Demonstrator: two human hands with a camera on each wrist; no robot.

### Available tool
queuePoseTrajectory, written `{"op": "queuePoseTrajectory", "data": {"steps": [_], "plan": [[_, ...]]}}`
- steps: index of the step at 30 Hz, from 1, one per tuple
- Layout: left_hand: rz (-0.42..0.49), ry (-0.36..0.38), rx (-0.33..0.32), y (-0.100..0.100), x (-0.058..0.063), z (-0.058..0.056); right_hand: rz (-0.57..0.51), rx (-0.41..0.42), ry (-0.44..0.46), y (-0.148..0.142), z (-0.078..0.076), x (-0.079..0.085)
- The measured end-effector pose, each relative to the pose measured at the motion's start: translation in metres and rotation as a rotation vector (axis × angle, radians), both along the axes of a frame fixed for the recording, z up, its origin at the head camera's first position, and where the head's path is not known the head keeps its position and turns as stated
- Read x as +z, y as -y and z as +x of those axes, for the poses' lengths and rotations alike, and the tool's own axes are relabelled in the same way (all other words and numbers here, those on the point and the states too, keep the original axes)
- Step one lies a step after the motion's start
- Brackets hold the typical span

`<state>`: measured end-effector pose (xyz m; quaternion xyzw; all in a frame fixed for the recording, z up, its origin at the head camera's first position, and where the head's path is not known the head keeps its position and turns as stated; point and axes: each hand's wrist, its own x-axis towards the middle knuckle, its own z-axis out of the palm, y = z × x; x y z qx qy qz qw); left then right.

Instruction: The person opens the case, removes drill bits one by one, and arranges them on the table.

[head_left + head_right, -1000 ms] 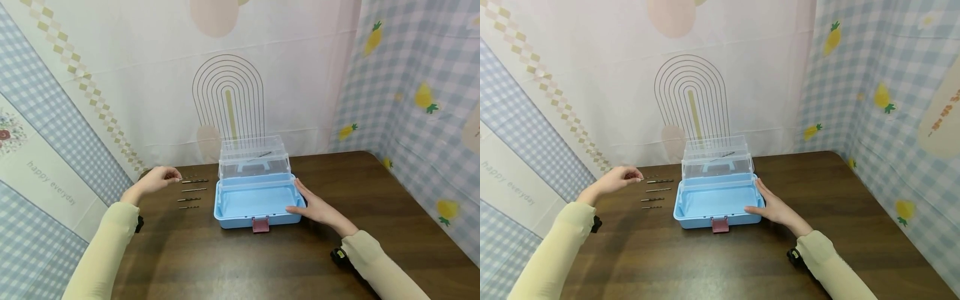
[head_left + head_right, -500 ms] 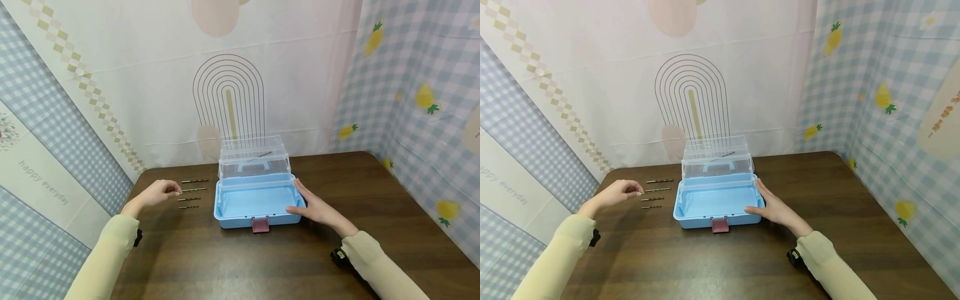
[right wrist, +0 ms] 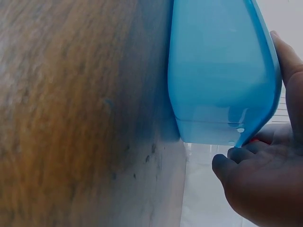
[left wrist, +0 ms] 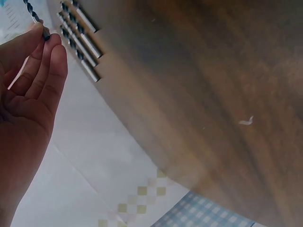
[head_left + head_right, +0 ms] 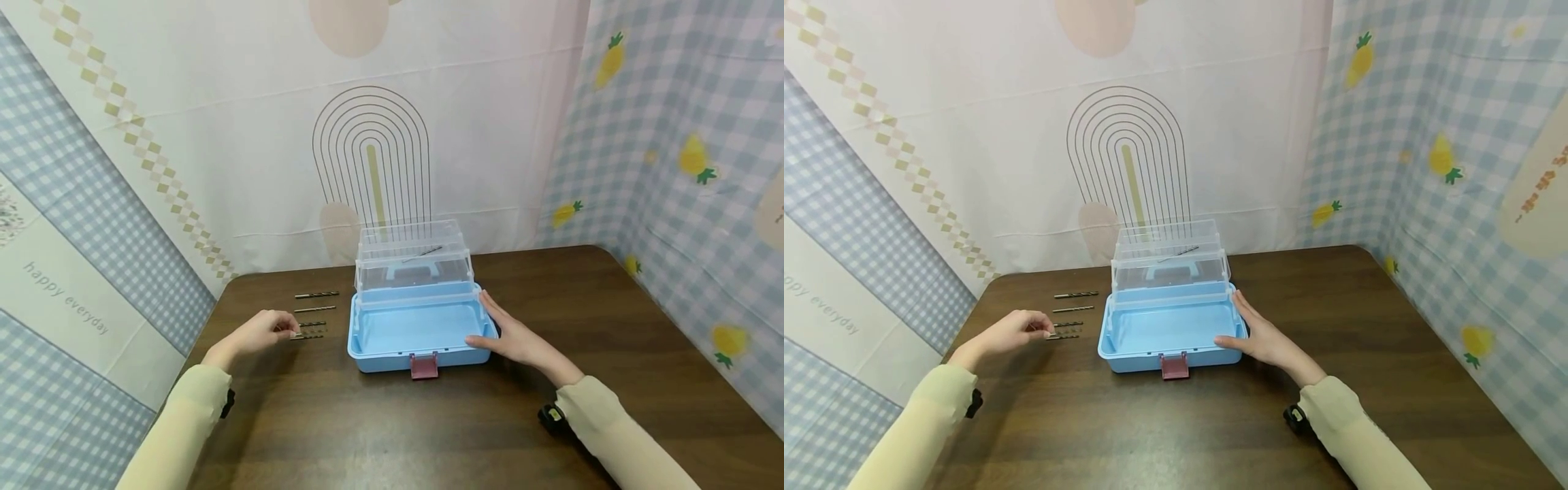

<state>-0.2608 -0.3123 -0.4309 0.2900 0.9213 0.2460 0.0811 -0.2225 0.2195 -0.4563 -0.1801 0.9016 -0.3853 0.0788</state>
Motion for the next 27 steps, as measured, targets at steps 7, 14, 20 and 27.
{"op": "queuePoseTrajectory", "data": {"steps": [7, 14, 20, 27], "plan": [[-0.011, 0.013, -0.017, -0.002, -0.011, 0.005, -0.014, 0.004, 0.004, -0.001, 0.0, 0.0], [-0.018, 0.04, -0.018, -0.001, -0.02, 0.006, -0.013, 0.006, 0.01, -0.001, 0.001, 0.001], [-0.017, 0.024, -0.037, -0.002, -0.025, 0.008, -0.011, 0.001, 0.013, -0.001, 0.001, 0.0], [-0.021, -0.01, -0.037, -0.001, -0.028, 0.008, -0.005, -0.003, 0.013, -0.001, 0.001, 0.001]]}}
